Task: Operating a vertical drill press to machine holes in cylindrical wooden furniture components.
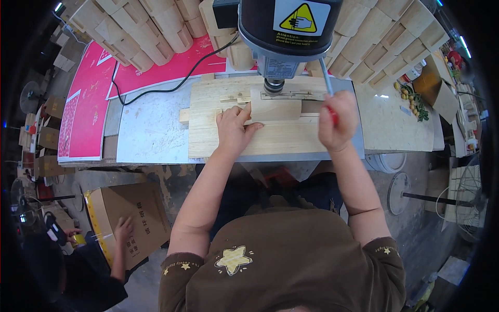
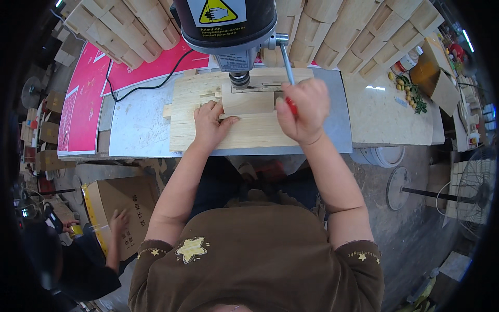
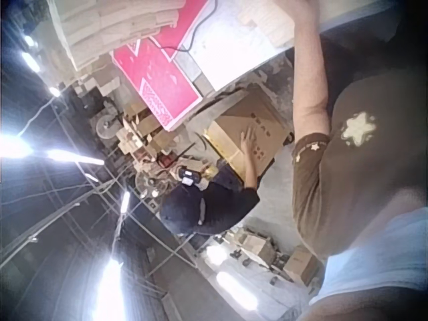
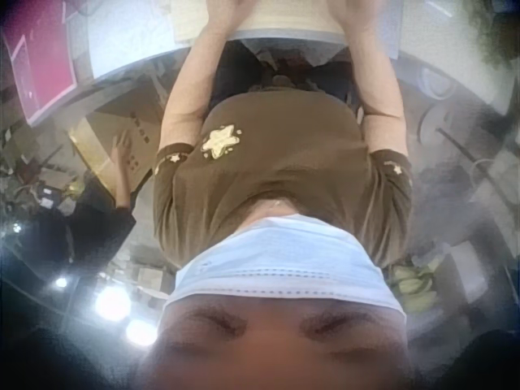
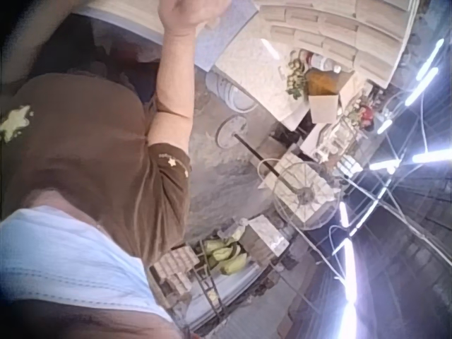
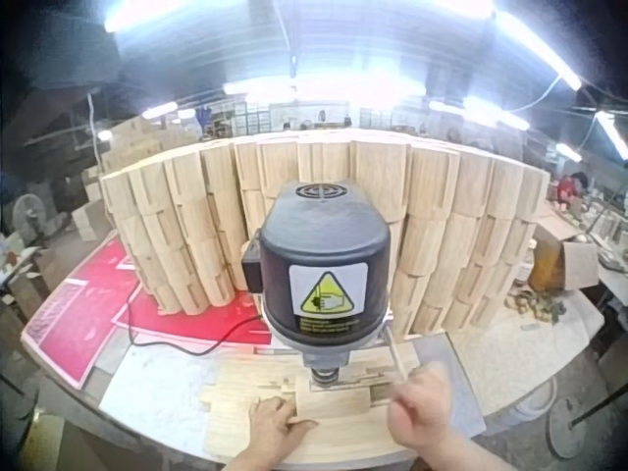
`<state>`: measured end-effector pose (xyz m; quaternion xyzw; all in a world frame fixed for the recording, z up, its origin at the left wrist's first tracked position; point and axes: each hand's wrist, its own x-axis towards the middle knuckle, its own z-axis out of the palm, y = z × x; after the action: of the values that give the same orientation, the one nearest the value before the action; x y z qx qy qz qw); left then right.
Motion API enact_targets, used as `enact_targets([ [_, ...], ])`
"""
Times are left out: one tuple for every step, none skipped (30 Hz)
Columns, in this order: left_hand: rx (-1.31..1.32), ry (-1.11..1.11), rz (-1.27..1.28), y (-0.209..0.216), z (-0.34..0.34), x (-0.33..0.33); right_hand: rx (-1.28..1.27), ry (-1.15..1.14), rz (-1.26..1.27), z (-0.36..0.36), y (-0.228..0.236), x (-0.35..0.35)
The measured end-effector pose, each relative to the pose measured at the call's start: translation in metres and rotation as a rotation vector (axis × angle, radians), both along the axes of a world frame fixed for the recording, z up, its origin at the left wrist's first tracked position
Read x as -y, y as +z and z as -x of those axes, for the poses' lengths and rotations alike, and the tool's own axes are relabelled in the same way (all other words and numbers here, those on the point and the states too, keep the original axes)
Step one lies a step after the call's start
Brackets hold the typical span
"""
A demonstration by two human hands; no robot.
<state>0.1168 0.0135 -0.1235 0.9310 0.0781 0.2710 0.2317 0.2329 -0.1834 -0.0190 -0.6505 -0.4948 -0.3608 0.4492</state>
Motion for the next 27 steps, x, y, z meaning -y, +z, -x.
enact_targets([
  [-0.026,0.003,-0.007,0.0,0.001,0.0,0.018,-0.006,0.001,0.002,0.021,0.003],
  [-0.051,0.004,-0.015,0.001,0.0,0.001,-0.066,-0.045,-0.079,-0.001,0.042,-0.003],
  [-0.049,-0.003,-0.016,0.001,-0.001,0.002,-0.149,-0.087,-0.158,-0.009,0.066,-0.013],
  [-0.059,0.004,-0.006,0.001,0.0,0.002,-0.216,-0.174,-0.021,-0.02,0.093,-0.02],
  [-0.066,0.009,0.004,0.001,0.0,0.001,-0.28,-0.263,0.117,-0.033,0.114,-0.028],
  [-0.062,0.0,0.001,0.002,-0.001,0.002,-0.29,-0.281,0.081,-0.05,0.125,-0.041],
  [-0.074,0.004,0.028,0.003,-0.001,0.003,-0.3,-0.295,0.046,-0.062,0.132,-0.051],
  [-0.085,0.011,0.055,0.003,-0.001,0.002,-0.295,-0.296,0.042,-0.065,0.134,-0.052],
  [-0.079,0.009,0.053,0.001,-0.002,0.002,-0.486,-0.198,0.064,-0.067,0.134,-0.052],
  [-0.088,0.007,0.088,-0.002,-0.002,0.001,-0.675,-0.097,0.087,-0.069,0.133,-0.051],
  [-0.099,0.008,0.124,-0.004,-0.002,0.0,-0.673,-0.096,0.086,-0.071,0.125,-0.045],
  [-0.1,0.008,0.126,-0.001,-0.001,0.002,-0.637,0.053,0.118,-0.075,0.107,-0.03],
  [-0.079,0.027,0.167,0.007,-0.004,0.006,-0.594,0.195,0.148,-0.078,0.09,-0.013],
  [-0.06,0.046,0.21,0.011,-0.007,0.01,-0.623,0.12,0.343,-0.08,0.066,0.002],
  [-0.06,0.044,0.211,0.007,-0.009,0.009,-0.651,0.049,0.539,-0.077,0.039,0.012],
  [-0.039,0.03,0.304,0.001,-0.012,0.005,-0.533,-0.004,0.728,-0.065,0.017,0.016],
  [-0.021,0.014,0.398,-0.002,-0.011,0.001,-0.413,-0.059,0.914,-0.051,0.003,0.021],
  [-0.024,0.019,0.399,-0.001,-0.009,-0.003,-0.462,-0.066,0.905,-0.044,-0.003,0.019],
  [0.026,-0.065,0.387,0.002,-0.005,-0.007,-0.51,-0.07,0.895,-0.037,-0.006,0.017],
  [0.076,-0.14,0.373,0.007,0.002,-0.013,-0.507,-0.05,0.9,-0.031,-0.008,0.018],
  [0.069,-0.125,0.372,0.016,0.01,-0.017,-0.465,0.006,0.881,-0.028,-0.009,0.029],
  [0.068,-0.229,0.45,0.028,0.022,-0.021,-0.422,0.066,0.861,-0.024,-0.009,0.038],
  [0.07,-0.333,0.528,0.043,0.036,-0.026,-0.471,0.087,0.866,-0.014,0.0,0.046],
  [0.034,-0.332,0.494,0.058,0.054,-0.037,-0.519,0.114,0.875,-0.003,0.01,0.052],
  [0.001,-0.333,0.46,0.07,0.071,-0.051,-0.553,0.149,0.849,0.004,0.01,0.061],
  [-0.014,-0.279,0.663,0.075,0.09,-0.064,-0.585,0.191,0.821,0.01,0.01,0.069],
  [-0.024,-0.226,0.867,0.081,0.107,-0.076,-0.58,0.216,0.828,0.014,0.01,0.078],
])
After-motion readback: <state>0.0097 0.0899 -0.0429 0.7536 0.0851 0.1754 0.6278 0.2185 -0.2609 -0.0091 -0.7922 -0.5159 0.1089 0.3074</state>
